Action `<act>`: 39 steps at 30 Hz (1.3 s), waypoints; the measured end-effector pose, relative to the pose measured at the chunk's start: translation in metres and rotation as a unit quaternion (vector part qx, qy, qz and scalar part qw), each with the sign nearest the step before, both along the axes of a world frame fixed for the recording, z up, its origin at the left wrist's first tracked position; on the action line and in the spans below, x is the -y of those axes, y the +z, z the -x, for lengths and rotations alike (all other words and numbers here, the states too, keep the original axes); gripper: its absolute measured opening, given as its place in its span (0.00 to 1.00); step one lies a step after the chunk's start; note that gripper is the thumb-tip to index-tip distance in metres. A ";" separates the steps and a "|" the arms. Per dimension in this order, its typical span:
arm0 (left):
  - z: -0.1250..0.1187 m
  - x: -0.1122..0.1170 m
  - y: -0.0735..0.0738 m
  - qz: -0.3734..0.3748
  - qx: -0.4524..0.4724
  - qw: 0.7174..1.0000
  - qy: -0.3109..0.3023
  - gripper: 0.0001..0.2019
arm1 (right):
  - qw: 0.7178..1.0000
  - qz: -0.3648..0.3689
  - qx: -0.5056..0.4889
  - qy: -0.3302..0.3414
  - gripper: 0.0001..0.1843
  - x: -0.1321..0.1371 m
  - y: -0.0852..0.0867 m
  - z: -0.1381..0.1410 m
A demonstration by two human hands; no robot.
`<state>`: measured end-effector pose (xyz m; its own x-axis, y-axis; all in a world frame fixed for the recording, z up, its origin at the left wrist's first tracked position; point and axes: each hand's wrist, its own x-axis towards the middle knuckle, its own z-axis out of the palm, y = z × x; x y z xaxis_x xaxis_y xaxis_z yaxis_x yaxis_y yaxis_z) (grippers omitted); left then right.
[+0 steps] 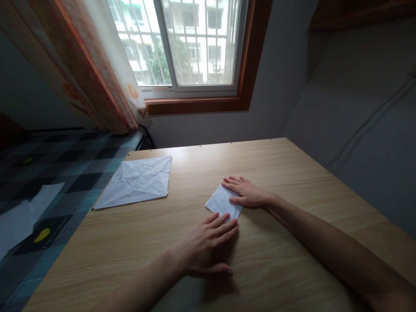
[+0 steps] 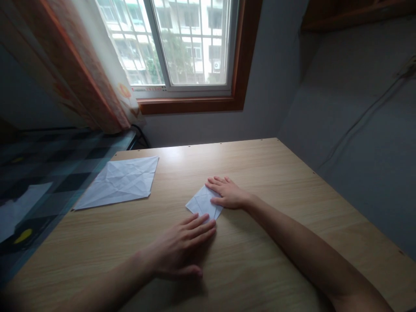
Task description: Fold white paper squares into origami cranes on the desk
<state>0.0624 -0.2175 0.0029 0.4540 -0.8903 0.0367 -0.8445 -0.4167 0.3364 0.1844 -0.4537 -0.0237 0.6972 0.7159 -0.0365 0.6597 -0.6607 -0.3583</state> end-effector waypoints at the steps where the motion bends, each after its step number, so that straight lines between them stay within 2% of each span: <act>1: 0.000 -0.001 -0.001 0.008 0.008 1.000 -0.002 0.38 | 1.000 -0.007 -0.022 0.010 0.33 0.002 0.002 -0.004; 4: -0.001 -0.003 -0.005 0.042 0.044 0.998 -0.003 0.32 | 0.997 -0.068 -0.031 0.038 0.33 0.008 0.009 -0.012; 7: -0.004 -0.005 -0.010 0.059 0.089 0.994 0.034 0.25 | 0.992 -0.121 -0.010 0.042 0.32 0.006 0.013 -0.007; 9: -0.007 -0.005 -0.012 0.055 0.112 0.990 0.063 0.20 | 0.989 -0.141 -0.027 0.023 0.31 0.003 0.016 0.000; 13: -0.013 -0.006 -0.013 0.038 0.145 0.981 0.123 0.13 | 0.982 -0.148 -0.098 -0.057 0.30 -0.006 0.017 0.012; 15: -0.015 -0.008 -0.014 0.039 0.162 0.973 0.158 0.15 | 0.978 -0.153 -0.112 -0.092 0.28 -0.008 0.017 0.014; 19: -0.018 -0.011 -0.017 0.062 0.191 0.960 0.196 0.27 | 0.964 -0.199 -0.121 -0.130 0.22 -0.013 0.017 0.018; 22: -0.020 -0.012 -0.018 0.063 0.194 0.961 0.186 0.37 | 0.936 -0.247 -0.191 -0.161 0.20 -0.016 0.019 0.025; 24: -0.021 -0.011 -0.017 0.054 0.193 0.963 0.182 0.37 | 0.902 -0.283 -0.268 -0.188 0.21 -0.018 0.021 0.031; 27: -0.020 -0.009 -0.014 0.031 0.201 0.961 0.187 0.26 | 0.856 -0.326 -0.336 -0.218 0.27 -0.020 0.023 0.039; 31: -0.017 -0.005 -0.012 -0.003 0.222 0.962 0.159 0.11 | 0.840 -0.343 -0.348 -0.236 0.29 -0.020 0.020 0.044; 35: -0.018 -0.005 -0.012 0.019 0.230 0.961 0.154 0.11 | 0.842 -0.369 -0.331 -0.215 0.24 -0.017 0.015 0.043; 37: -0.019 -0.007 -0.010 0.062 0.218 0.957 0.180 0.11 | 0.844 -0.403 -0.313 -0.167 0.28 -0.014 0.014 0.040; 39: -0.019 -0.008 -0.004 0.140 0.186 0.945 0.228 0.11 | 0.843 -0.444 -0.290 -0.095 0.36 -0.011 0.013 0.036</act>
<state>0.0817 -0.2097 -0.0014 0.6976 -0.5367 0.4747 -0.6801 -0.7045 0.2029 0.1487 -0.4428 -0.0103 0.8512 0.5186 0.0804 0.1160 -0.0365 -0.9926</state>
